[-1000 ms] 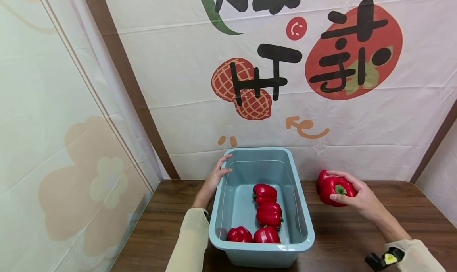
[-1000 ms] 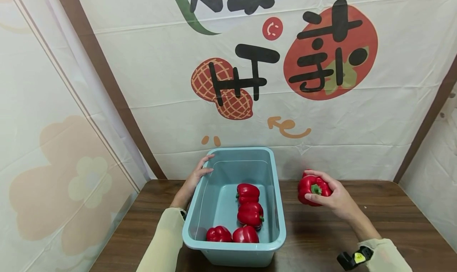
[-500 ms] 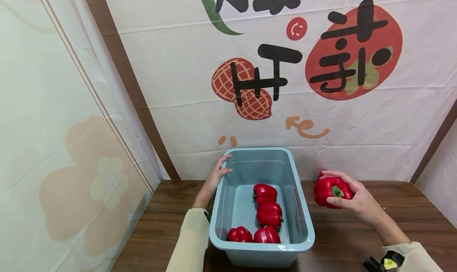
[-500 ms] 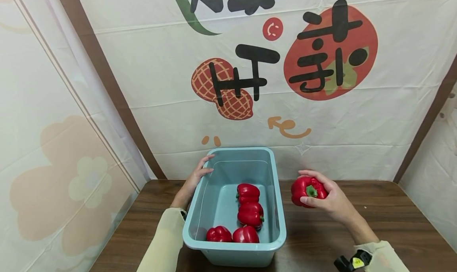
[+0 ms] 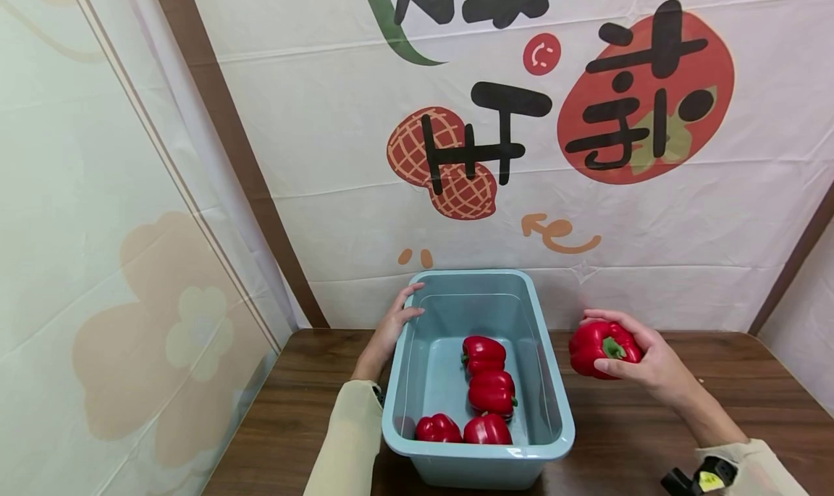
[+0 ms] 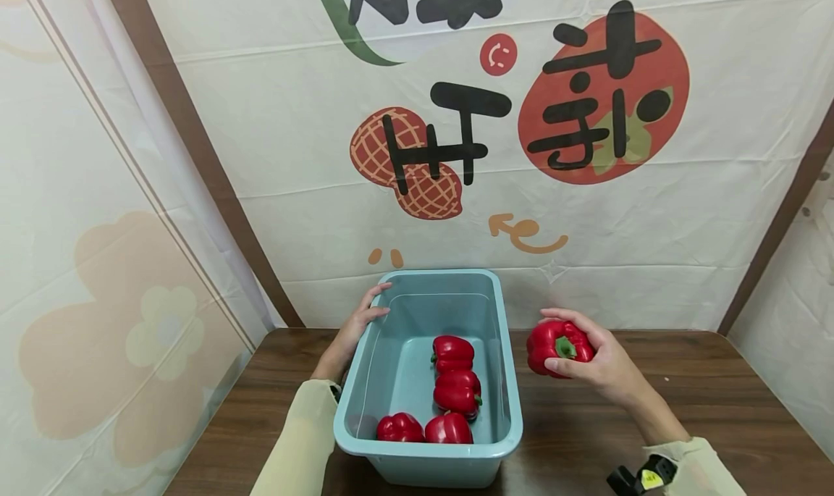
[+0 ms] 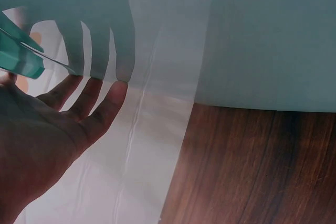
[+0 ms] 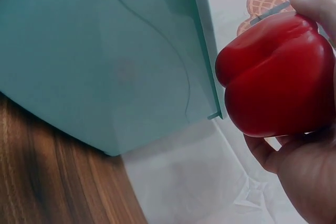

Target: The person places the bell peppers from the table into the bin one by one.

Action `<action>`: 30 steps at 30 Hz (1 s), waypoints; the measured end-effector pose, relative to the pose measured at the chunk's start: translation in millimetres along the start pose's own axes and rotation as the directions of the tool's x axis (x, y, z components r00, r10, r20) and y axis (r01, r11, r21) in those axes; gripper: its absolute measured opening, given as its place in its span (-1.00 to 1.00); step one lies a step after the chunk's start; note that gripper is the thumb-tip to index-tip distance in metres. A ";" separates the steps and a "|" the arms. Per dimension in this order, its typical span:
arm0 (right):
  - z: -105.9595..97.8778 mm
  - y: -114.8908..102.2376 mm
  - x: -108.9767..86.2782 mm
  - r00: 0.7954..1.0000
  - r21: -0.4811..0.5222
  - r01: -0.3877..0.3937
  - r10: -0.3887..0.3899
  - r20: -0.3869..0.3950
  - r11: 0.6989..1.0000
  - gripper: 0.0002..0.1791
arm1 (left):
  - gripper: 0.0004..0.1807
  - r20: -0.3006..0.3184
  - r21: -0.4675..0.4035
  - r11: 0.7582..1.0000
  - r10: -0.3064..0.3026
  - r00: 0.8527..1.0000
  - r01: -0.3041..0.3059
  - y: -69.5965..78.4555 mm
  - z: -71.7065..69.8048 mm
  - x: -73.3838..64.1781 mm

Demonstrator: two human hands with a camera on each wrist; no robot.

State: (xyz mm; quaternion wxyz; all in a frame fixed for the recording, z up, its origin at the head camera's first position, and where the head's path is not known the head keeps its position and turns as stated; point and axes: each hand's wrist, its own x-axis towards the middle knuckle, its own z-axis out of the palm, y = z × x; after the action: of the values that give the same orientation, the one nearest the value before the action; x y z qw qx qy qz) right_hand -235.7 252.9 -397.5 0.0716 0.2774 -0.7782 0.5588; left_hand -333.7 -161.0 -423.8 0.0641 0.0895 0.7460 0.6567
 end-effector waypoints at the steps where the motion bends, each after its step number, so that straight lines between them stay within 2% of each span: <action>1: 0.4 -1.0 0.4 1.000 0.001 0.002 -0.002 0.002 1.000 -0.22 | -0.43 0.000 0.000 1.000 0.000 1.000 0.000 0.2 0.0 -0.1; 16: 4.2 -10.4 6.9 1.000 0.003 -0.026 0.026 0.005 1.000 -0.22 | -0.42 -0.001 0.004 1.000 0.013 1.000 -0.013 1.0 1.5 -0.9; 30: 5.8 -13.8 14.1 0.999 0.013 0.020 -0.020 0.033 1.000 -0.22 | -0.43 0.006 0.007 1.000 0.017 1.000 -0.017 -0.8 0.7 -1.0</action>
State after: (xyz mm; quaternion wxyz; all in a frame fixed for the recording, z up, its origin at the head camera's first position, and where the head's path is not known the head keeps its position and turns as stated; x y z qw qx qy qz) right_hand -239.2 239.7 -382.2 0.0625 0.2951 -0.7729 0.5582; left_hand -332.6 -160.7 -424.7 0.0602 0.0982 0.7473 0.6545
